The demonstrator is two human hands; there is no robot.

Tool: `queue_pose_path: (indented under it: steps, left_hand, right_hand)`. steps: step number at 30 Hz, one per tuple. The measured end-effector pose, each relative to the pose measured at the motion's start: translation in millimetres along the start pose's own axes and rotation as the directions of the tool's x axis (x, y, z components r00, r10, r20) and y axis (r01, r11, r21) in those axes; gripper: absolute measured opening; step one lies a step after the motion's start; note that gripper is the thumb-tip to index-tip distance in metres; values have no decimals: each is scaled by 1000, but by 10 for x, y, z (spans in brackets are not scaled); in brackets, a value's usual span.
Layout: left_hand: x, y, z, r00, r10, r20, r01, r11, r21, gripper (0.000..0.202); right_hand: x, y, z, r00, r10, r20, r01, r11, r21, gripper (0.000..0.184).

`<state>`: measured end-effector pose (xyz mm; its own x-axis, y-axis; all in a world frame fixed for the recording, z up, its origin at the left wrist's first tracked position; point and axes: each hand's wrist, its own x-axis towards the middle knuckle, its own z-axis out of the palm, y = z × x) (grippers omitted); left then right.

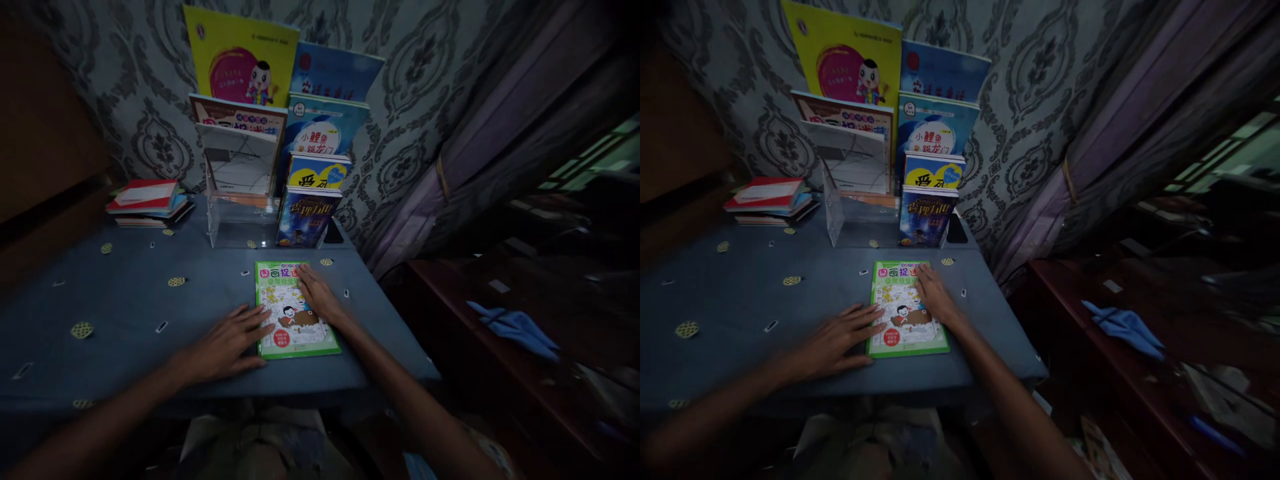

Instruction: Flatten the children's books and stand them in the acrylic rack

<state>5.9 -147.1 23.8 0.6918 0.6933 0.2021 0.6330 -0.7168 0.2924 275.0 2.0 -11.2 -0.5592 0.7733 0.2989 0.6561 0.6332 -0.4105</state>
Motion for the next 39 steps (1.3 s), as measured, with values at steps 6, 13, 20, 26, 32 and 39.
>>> queue_pose_path:
  steps: [6, 13, 20, 26, 32, 39]
  left_hand:
    - [-20, -1, 21, 1000, -10, 2, 10, 1000, 14, 59]
    - [-28, -13, 48, 1000, -10, -7, 10, 1000, 4, 57]
    - [-32, 8, 58, 1000, -14, -14, 14, 1000, 9, 55]
    - [-31, 102, 53, 1000, -7, -5, 7, 997, 76, 45]
    - [-15, 186, 13, 1000, 7, -8, -6, 994, 111, 41]
    - [-24, 186, 58, 999, 10, -47, -5, 993, 116, 37]
  right_hand:
    - [-527, -226, -101, 999, -17, 28, 17, 1000, -21, 50]
    - [-1113, -524, -167, 998, -57, 20, 58, 996, -70, 50]
    - [-1404, -728, -6, 992, -88, -86, 67, 973, -222, 58]
    - [-1378, -1087, 9, 990, -139, -11, 130, 949, -288, 64]
    - [-1335, -1294, -77, 985, -157, 77, 171, 958, -229, 70]
    - [-1428, -1117, -182, 985, -161, 53, 169, 966, -197, 66]
